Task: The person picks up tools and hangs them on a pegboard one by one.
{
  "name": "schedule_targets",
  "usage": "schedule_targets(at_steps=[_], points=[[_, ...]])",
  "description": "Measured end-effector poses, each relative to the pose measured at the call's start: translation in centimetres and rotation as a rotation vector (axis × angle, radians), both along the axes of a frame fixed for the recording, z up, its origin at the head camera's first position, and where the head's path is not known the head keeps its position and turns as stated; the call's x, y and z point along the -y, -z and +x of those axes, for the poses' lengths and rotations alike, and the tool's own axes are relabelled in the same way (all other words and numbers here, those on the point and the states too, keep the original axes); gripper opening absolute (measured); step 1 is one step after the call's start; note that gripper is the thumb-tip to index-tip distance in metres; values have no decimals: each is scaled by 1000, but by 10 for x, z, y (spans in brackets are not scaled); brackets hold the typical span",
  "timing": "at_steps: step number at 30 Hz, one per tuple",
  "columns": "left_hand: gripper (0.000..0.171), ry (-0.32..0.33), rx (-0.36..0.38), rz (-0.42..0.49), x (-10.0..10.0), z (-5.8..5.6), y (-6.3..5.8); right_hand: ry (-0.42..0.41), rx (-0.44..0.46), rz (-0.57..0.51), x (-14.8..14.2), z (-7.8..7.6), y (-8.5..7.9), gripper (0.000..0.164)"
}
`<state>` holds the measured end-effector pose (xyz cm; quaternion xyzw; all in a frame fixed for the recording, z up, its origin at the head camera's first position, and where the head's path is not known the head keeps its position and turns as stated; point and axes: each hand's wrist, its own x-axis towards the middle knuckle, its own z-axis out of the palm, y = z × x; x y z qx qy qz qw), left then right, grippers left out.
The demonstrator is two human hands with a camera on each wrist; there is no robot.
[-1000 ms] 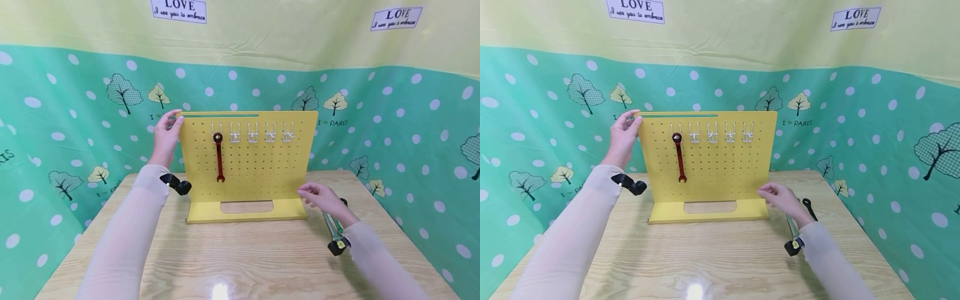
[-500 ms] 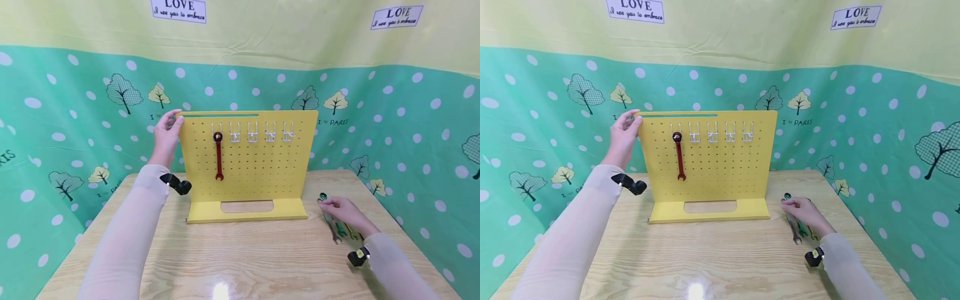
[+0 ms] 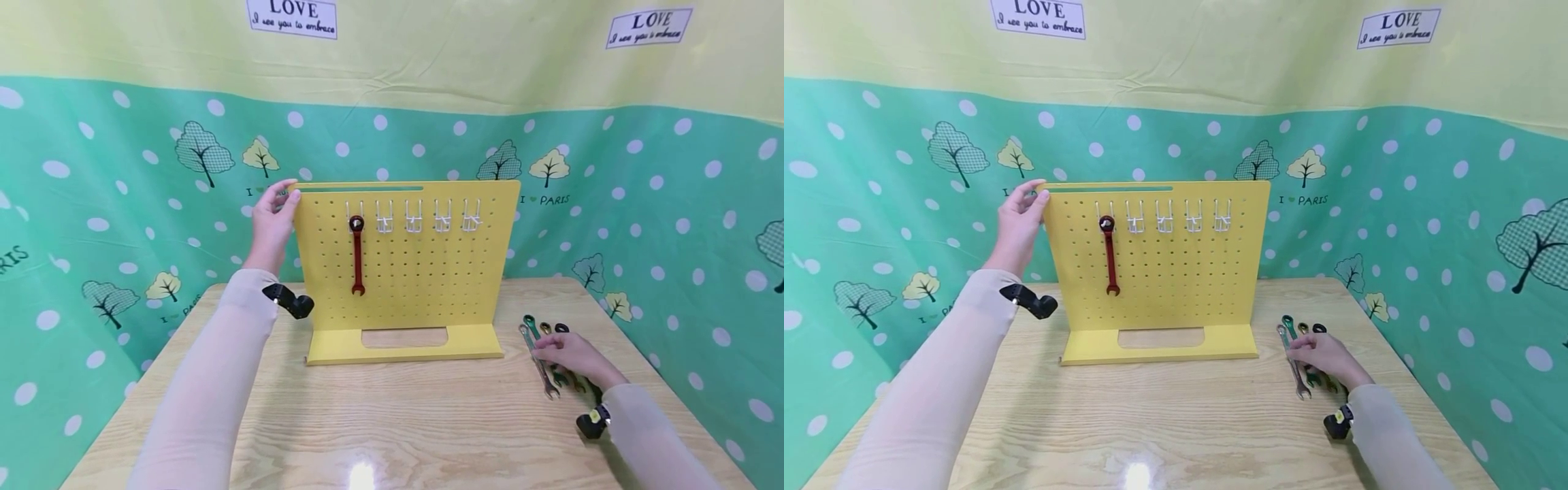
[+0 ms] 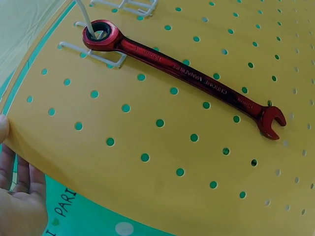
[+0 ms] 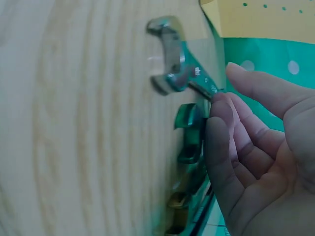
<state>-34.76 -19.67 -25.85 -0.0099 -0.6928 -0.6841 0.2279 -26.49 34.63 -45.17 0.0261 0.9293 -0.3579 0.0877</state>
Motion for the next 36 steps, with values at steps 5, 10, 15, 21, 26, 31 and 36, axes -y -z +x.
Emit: schedule_targets(at_steps=[5,10,15,21,26,31,36], points=[[35,-6,4,-9,0,1,0,18,0,19,1,-2,5,50],[33,-11,2,-7,0,2,0,17,-8,31,4,-5,5,50],[33,-15,6,-4,1,1,0,45,-10,54,7,-8,6,43],[34,-14,14,-5,1,1,-1,76,-13,73,11,-9,5,34],[33,-9,17,-5,0,1,-1,93,-16,79,13,-7,5,30],[34,-2,5,-11,0,1,0,107,-14,73,13,-7,7,30],[34,-6,5,-12,0,1,0,109,-26,50,11,-8,7,32]])
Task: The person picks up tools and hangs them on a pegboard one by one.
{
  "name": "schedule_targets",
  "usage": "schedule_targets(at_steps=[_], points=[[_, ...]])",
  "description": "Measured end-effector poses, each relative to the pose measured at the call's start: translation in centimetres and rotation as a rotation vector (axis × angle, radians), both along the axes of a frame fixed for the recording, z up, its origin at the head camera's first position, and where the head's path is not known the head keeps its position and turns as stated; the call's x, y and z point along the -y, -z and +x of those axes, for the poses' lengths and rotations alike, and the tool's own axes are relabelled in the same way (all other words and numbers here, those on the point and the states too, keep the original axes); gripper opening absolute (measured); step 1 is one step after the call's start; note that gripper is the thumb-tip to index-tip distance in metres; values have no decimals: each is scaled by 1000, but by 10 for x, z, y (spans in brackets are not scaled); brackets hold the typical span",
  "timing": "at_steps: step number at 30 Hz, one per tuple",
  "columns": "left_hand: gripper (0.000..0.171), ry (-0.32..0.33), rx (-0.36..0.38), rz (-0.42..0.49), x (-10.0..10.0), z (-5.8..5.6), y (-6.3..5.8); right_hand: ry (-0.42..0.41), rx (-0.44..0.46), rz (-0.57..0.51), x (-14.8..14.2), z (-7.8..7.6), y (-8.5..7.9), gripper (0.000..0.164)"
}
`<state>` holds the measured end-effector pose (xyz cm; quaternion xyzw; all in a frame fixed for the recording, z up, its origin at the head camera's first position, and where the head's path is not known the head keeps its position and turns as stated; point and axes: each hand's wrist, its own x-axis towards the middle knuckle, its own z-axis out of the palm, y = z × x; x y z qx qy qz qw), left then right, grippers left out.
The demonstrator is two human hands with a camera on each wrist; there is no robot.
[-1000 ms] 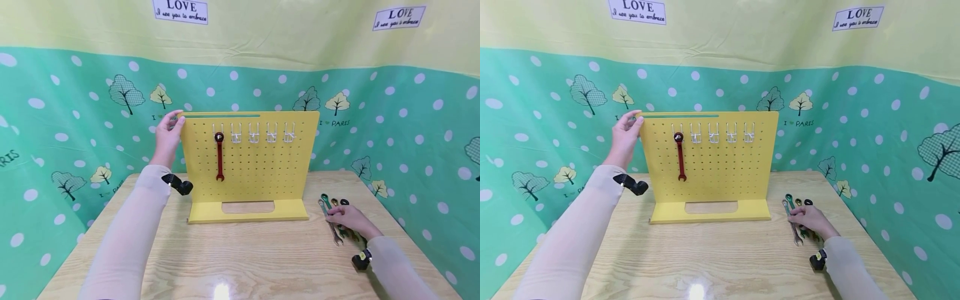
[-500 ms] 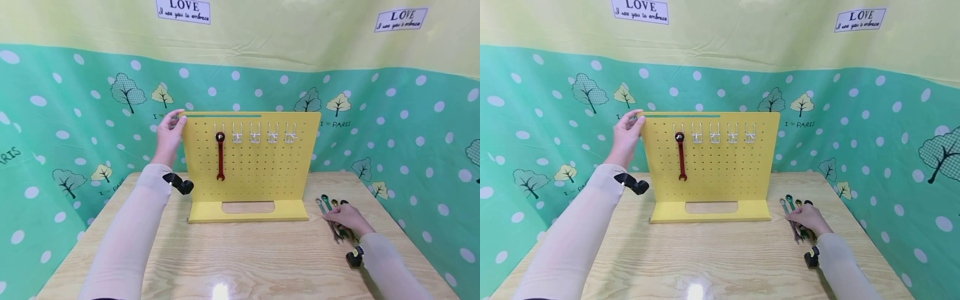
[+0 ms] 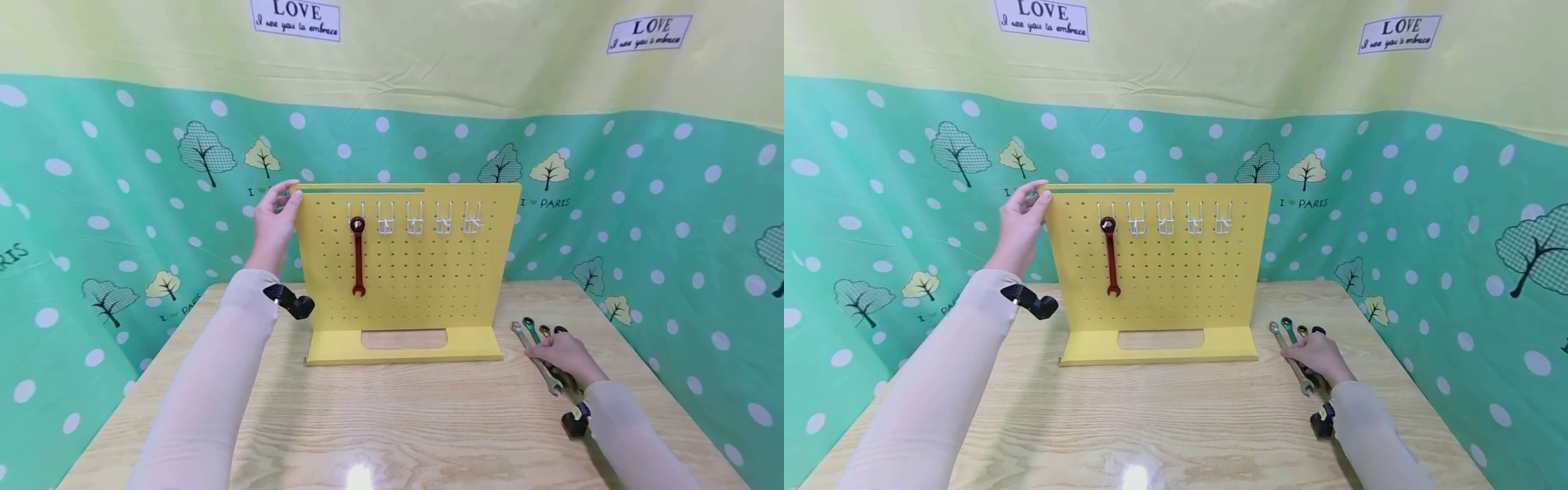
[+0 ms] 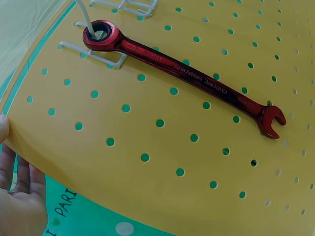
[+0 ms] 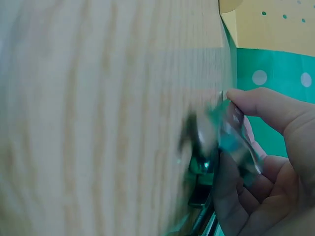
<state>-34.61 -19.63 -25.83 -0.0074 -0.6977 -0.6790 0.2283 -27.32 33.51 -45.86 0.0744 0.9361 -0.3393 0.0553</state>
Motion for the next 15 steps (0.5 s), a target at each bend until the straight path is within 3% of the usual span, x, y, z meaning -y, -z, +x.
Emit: schedule_targets(at_steps=[15], points=[[34,2,-14,-4,1,-1,1,-49,-28,-78,-5,5,-3,34]])
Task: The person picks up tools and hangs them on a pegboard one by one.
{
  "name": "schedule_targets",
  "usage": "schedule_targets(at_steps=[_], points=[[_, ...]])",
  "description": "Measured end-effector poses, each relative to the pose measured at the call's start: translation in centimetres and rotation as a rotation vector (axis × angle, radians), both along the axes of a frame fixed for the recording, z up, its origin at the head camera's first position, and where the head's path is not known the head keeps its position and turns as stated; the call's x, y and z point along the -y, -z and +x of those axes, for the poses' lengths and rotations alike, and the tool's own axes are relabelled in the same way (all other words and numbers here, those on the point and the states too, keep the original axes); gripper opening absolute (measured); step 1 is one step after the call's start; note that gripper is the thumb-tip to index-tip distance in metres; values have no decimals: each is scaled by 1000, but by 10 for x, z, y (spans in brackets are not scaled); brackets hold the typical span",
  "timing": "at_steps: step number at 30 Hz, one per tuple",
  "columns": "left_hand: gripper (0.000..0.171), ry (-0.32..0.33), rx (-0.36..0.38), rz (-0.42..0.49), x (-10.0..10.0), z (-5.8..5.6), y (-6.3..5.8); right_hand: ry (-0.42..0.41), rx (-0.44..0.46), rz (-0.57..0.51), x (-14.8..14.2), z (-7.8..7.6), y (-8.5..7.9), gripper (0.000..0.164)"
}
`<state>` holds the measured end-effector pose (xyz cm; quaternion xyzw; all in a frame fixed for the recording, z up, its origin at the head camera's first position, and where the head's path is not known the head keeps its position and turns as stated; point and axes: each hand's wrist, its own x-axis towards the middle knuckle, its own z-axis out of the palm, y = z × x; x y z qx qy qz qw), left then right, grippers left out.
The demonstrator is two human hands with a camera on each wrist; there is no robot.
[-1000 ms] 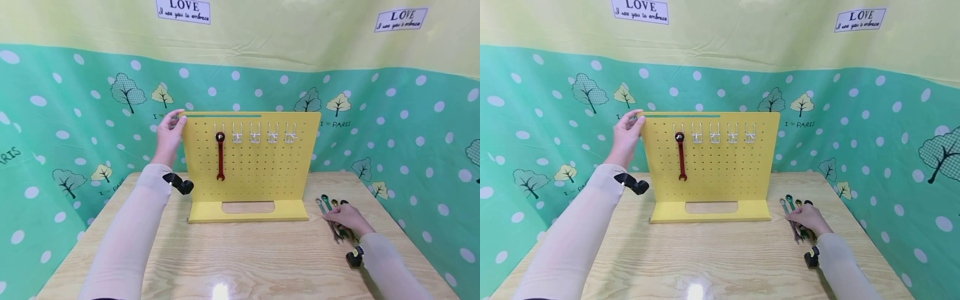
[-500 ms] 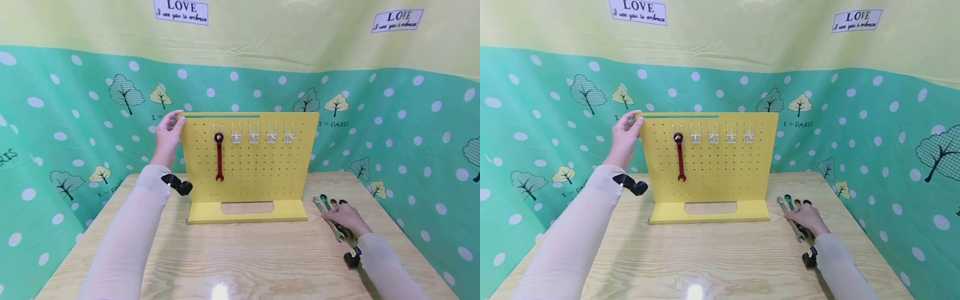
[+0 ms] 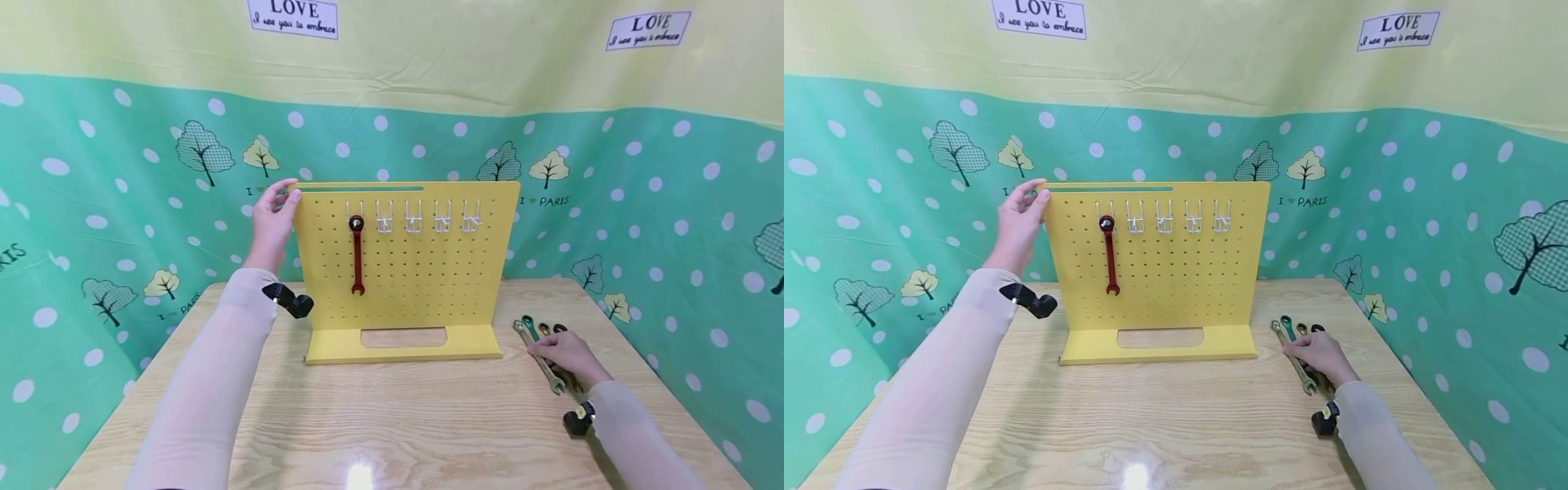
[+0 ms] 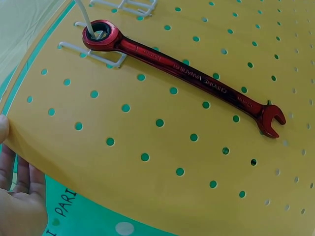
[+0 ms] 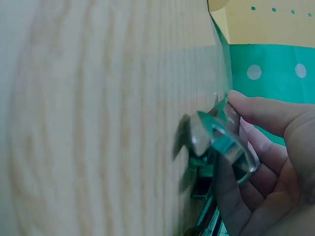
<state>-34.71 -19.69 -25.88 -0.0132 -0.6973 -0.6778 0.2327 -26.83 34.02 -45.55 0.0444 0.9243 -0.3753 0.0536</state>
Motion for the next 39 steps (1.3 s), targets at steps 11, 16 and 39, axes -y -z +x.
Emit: schedule_targets(at_steps=[11,16,39], points=[[35,-1,4,-8,1,-1,0,18,-25,31,3,2,-1,44],[35,2,9,-9,0,-2,0,20,-13,22,7,2,-2,41],[36,8,0,11,0,-2,1,-101,-125,-50,44,3,-41,37]])
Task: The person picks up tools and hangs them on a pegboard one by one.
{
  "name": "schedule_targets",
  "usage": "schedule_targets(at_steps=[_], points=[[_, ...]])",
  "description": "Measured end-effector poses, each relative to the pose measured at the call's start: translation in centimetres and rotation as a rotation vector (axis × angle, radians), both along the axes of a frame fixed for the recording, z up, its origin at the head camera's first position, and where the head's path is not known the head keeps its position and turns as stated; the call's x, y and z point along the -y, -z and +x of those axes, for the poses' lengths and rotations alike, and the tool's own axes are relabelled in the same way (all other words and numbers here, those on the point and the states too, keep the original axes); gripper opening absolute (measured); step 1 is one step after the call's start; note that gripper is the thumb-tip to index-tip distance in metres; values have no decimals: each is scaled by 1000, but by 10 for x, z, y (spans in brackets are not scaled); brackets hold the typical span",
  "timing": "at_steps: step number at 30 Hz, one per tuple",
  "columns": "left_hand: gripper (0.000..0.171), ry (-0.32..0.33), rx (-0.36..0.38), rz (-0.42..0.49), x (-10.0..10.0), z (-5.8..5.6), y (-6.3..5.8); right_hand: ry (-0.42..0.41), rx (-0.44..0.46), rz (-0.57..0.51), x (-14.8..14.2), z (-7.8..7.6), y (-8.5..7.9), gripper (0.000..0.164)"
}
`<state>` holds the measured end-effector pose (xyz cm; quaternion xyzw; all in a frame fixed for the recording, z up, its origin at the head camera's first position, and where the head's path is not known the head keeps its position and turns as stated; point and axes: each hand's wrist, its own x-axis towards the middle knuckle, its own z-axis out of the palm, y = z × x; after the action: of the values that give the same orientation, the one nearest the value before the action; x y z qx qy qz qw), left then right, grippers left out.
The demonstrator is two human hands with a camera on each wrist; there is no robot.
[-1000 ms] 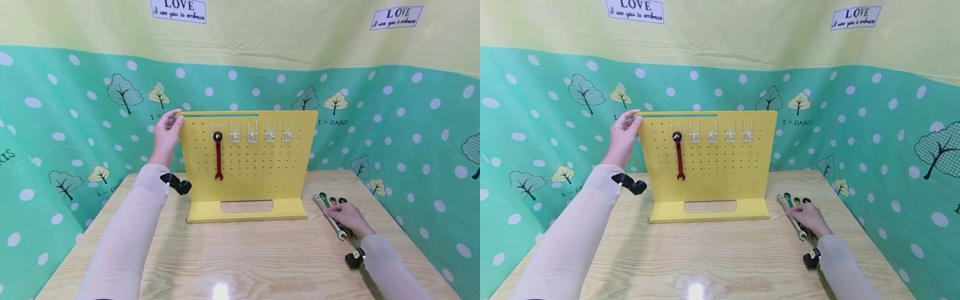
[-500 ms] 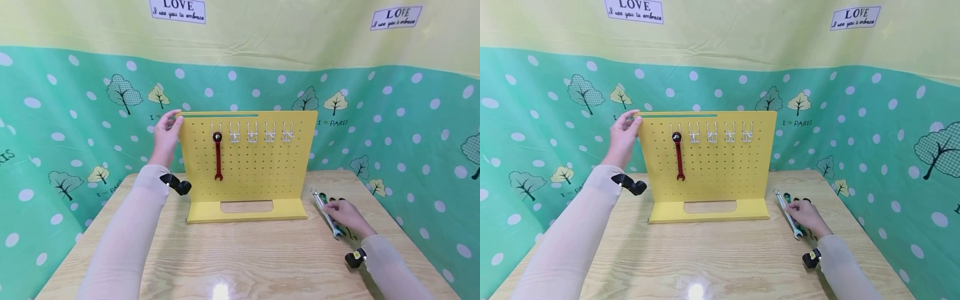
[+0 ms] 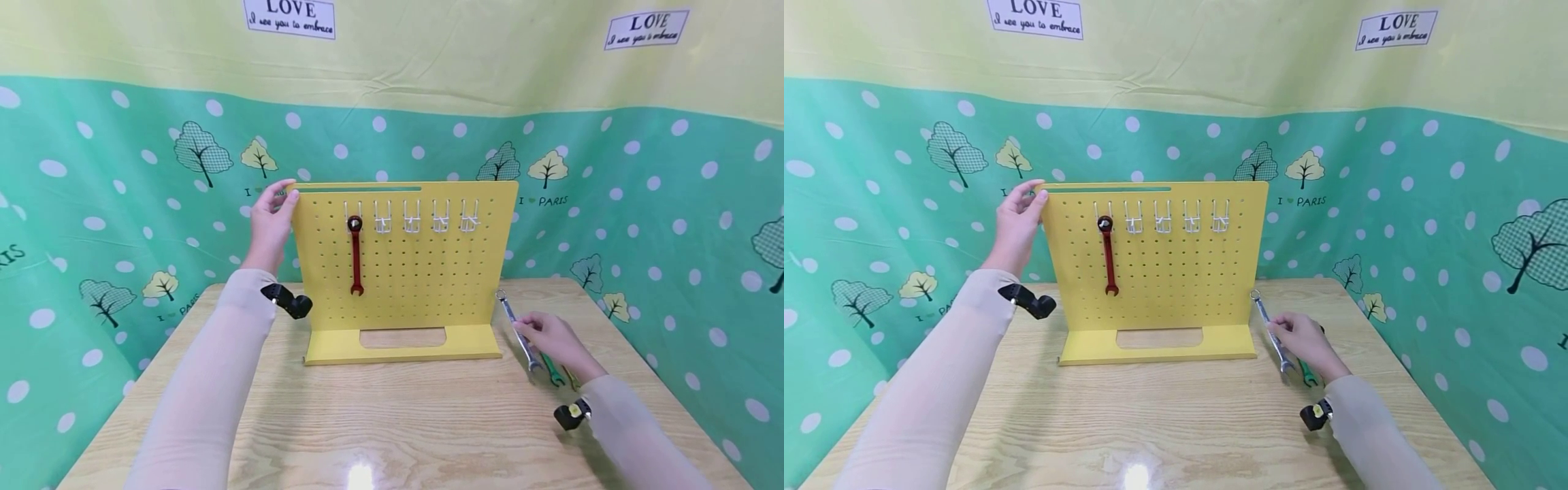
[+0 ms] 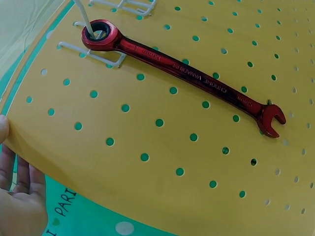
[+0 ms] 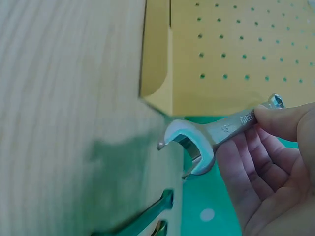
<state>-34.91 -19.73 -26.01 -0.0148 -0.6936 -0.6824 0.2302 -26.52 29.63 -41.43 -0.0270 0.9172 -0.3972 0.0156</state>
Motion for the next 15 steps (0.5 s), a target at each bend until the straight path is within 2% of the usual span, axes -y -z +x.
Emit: schedule_targets(at_steps=[6,15], points=[[38,0,-1,-3,0,0,0,-39,-61,-73,19,-6,-8,31],[35,0,-1,0,0,2,-1,-113,-106,-144,56,-13,-20,31]])
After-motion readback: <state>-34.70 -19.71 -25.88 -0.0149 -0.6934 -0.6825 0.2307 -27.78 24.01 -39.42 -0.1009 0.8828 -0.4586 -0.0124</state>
